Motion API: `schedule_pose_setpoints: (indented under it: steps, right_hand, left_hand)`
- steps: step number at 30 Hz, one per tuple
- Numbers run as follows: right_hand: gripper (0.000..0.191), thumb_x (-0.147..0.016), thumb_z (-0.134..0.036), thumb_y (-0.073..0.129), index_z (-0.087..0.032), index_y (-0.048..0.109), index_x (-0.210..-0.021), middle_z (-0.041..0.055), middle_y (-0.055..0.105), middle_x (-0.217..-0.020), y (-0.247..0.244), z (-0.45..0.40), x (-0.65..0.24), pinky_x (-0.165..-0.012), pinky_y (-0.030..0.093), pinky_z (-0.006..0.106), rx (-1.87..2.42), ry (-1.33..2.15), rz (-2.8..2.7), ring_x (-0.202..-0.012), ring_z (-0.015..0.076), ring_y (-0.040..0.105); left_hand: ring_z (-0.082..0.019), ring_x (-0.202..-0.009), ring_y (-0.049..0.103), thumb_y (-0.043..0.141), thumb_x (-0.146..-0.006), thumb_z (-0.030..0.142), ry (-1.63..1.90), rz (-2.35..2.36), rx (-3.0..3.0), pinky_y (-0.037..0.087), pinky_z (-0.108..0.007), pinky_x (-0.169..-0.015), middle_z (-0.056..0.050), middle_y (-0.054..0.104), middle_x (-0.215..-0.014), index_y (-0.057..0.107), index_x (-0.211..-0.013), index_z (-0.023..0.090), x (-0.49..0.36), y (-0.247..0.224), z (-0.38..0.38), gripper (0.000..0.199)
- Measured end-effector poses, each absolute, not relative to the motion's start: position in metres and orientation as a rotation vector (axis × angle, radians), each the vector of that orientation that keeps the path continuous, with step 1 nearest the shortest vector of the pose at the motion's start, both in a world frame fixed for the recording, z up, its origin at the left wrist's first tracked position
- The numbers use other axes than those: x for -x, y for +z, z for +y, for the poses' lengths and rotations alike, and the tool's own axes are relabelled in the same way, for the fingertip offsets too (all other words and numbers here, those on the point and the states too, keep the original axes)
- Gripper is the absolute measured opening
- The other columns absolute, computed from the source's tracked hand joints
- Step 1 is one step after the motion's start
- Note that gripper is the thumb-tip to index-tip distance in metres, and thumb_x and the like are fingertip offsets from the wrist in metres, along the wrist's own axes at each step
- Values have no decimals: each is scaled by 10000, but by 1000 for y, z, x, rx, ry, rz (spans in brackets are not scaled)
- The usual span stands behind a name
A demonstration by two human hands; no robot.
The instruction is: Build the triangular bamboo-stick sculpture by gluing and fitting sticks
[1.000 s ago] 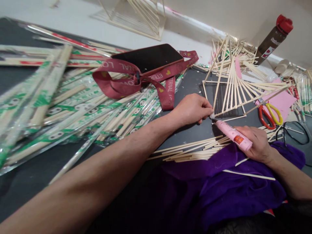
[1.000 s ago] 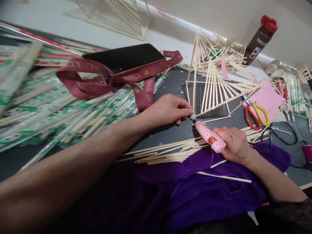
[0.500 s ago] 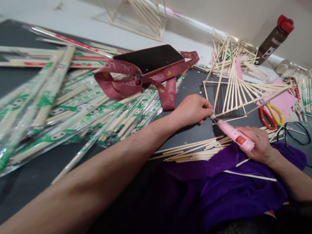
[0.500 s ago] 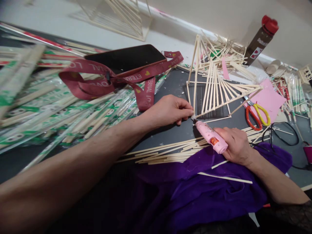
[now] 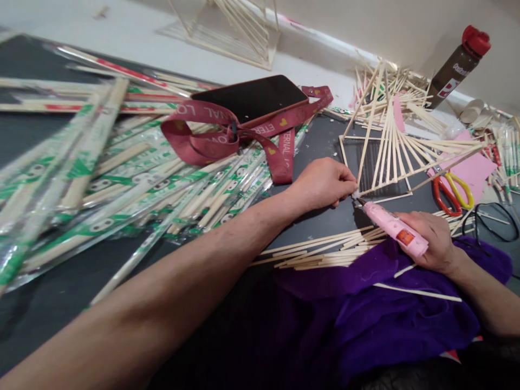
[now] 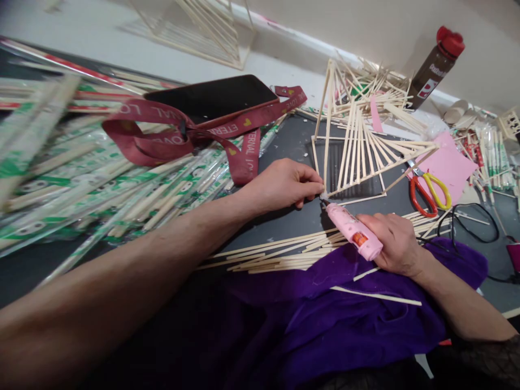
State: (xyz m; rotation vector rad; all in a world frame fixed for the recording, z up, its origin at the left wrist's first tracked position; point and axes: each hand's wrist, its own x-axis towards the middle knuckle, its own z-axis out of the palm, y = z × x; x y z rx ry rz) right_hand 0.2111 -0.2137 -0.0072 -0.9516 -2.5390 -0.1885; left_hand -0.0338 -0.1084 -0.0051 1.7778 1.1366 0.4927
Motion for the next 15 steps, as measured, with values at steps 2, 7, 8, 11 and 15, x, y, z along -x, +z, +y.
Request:
schedule_pose_setpoints:
  steps: [2, 7, 8, 11, 15]
  right_hand:
    - [389, -858, -231, 548, -102, 482, -1219, 129, 695, -897, -8, -214, -211, -593, 475, 305, 975, -191, -2541, -688, 200, 627]
    - [361, -859, -241, 557, -96, 509, -1186, 120, 696, -869, -10, -214, -211, -627, 490, 305, 989, -198, -2544, -709, 203, 643]
    - [356, -861, -242, 555, -98, 513, -1183, 114, 695, -862, -10, -214, -211, -625, 488, 302, 997, -193, -2546, -704, 200, 640]
    - [344, -872, -248, 541, -99, 516, -1181, 119, 698, -896, -11, -214, -211, -626, 483, 300, 1025, -177, -2560, -705, 195, 636]
    - [331, -879, -246, 526, -91, 520, -1172, 127, 698, -911, -9, -214, -210, -619, 472, 302, 1027, -198, -2571, -709, 196, 635]
  left_hand:
    - [-77, -391, 538, 592, -744, 201, 486, 1140, -1788, 404, -212, -509, 29, 589, -486, 693, -654, 138, 34, -5, -108, 149]
    - [-76, -397, 543, 590, -751, 198, 483, 1139, -1797, 406, -205, -511, 30, 592, -490, 681, -637, 140, 33, -3, -108, 157]
    - [-75, -395, 543, 592, -751, 197, 485, 1140, -1798, 404, -204, -509, 30, 592, -491, 679, -633, 140, 33, -3, -108, 157]
    - [-74, -386, 539, 594, -750, 199, 492, 1144, -1791, 400, -202, -500, 31, 591, -491, 685, -648, 138, 33, -4, -108, 150]
    - [-77, -387, 536, 593, -746, 214, 505, 1145, -1779, 408, -208, -505, 27, 600, -501, 696, -666, 138, 33, -5, -109, 150]
